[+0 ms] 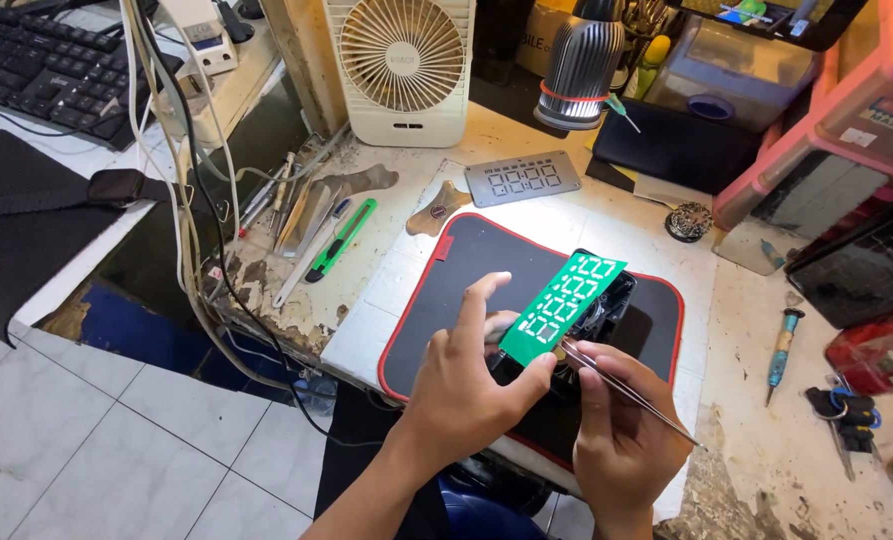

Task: The person uses tweezers to manipulate a green circuit board with a digital display, which is connected to a black device. They carefully adjust components on the board while holding it in place with their other hand.

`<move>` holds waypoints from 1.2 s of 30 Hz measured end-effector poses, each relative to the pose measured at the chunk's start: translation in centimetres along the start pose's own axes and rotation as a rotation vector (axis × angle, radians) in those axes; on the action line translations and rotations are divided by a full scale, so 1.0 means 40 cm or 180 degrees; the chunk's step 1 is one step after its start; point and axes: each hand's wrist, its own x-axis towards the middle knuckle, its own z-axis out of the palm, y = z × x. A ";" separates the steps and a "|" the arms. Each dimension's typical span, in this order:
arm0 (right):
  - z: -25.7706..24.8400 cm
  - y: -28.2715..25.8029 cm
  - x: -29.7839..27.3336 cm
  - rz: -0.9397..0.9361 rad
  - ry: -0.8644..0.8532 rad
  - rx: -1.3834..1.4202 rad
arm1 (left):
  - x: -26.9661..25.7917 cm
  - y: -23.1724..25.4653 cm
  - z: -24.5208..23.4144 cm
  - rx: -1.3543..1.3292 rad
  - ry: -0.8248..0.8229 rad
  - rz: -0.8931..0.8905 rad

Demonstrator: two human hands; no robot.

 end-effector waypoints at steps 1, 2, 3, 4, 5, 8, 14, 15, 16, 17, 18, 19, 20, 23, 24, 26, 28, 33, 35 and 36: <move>0.000 0.003 0.000 -0.0004 -0.0007 -0.0001 | 0.000 0.001 -0.001 -0.0006 0.0005 -0.0001; 0.000 0.007 0.000 -0.0005 -0.0002 -0.0007 | 0.001 0.002 -0.001 -0.0016 -0.0013 -0.0014; -0.001 0.009 -0.003 0.0004 0.0004 -0.0017 | -0.001 0.002 -0.001 -0.0024 -0.0039 -0.0034; -0.002 0.006 -0.004 0.0009 -0.0002 -0.0021 | -0.002 0.002 -0.002 -0.0028 -0.0041 -0.0042; -0.002 0.005 -0.003 0.0015 -0.0003 -0.0022 | -0.002 0.002 -0.002 -0.0039 -0.0039 -0.0027; -0.001 0.007 -0.004 0.0024 0.0019 -0.0004 | -0.002 0.004 -0.003 -0.0059 -0.0040 -0.0004; 0.000 0.001 -0.002 0.0119 0.0036 0.0022 | -0.002 0.006 -0.003 -0.0038 -0.0036 -0.0045; 0.000 0.001 -0.002 0.0094 0.0034 0.0031 | -0.002 0.005 -0.002 -0.0040 -0.0021 -0.0038; 0.000 -0.001 -0.002 0.0094 0.0035 0.0032 | -0.003 0.005 -0.002 -0.0039 -0.0021 -0.0038; 0.001 -0.002 -0.002 0.0091 0.0024 0.0026 | -0.002 0.006 -0.003 -0.0029 -0.0025 -0.0062; 0.001 -0.004 -0.001 0.0088 0.0014 0.0021 | -0.002 0.007 -0.003 -0.0019 -0.0029 -0.0087; 0.001 -0.003 -0.001 0.0088 0.0013 0.0022 | -0.002 0.006 -0.003 -0.0018 -0.0029 -0.0087; 0.001 -0.002 -0.001 0.0084 0.0008 0.0016 | -0.002 0.004 -0.002 -0.0021 -0.0028 -0.0054; 0.000 -0.004 0.003 0.0025 -0.0015 -0.0043 | -0.001 0.003 -0.002 -0.0034 -0.0032 0.0003; 0.000 -0.005 0.004 -0.0032 -0.0034 -0.0091 | -0.001 0.002 -0.001 -0.0043 -0.0032 0.0029; -0.001 -0.004 0.002 0.0010 -0.0028 -0.0061 | -0.002 -0.001 0.000 -0.0056 -0.0020 0.0062; 0.000 -0.002 0.002 0.0046 -0.0014 -0.0033 | 0.000 -0.003 0.001 -0.0067 -0.0011 0.0105; -0.001 -0.003 0.002 0.0038 -0.0011 -0.0007 | -0.003 0.003 -0.003 -0.0028 -0.0038 0.0027; -0.002 -0.005 0.003 0.0069 -0.0018 -0.0031 | -0.001 0.001 -0.001 -0.0053 -0.0031 0.0022; -0.002 -0.005 0.004 0.0098 -0.0027 -0.0053 | 0.000 0.000 0.000 -0.0078 -0.0021 0.0017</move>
